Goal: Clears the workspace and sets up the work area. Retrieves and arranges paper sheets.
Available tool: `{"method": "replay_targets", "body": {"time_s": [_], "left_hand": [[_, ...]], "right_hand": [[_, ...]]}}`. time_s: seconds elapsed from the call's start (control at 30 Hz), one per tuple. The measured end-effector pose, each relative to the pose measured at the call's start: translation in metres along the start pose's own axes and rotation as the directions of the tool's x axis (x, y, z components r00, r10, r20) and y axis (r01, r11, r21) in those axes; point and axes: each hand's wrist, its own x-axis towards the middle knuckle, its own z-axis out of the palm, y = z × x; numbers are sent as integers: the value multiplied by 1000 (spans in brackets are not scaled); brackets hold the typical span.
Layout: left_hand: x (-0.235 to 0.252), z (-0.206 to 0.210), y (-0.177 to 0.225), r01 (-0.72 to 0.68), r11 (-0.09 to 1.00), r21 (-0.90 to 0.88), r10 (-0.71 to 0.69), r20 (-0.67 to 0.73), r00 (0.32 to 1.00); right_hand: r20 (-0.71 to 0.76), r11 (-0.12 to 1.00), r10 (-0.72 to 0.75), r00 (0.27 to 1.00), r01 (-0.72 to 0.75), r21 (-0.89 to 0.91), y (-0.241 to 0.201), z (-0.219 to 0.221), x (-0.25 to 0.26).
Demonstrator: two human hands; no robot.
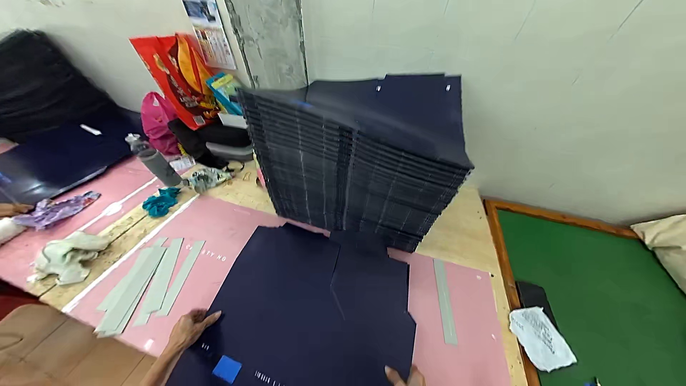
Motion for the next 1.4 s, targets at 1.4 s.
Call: {"method": "replay_targets", "body": {"time_s": [1.4], "left_hand": [[-224, 113, -67, -98, -131, -987, -515, -17, 857]], "right_hand": [[589, 338, -588, 555, 830, -444, -202, 183, 183]]}}
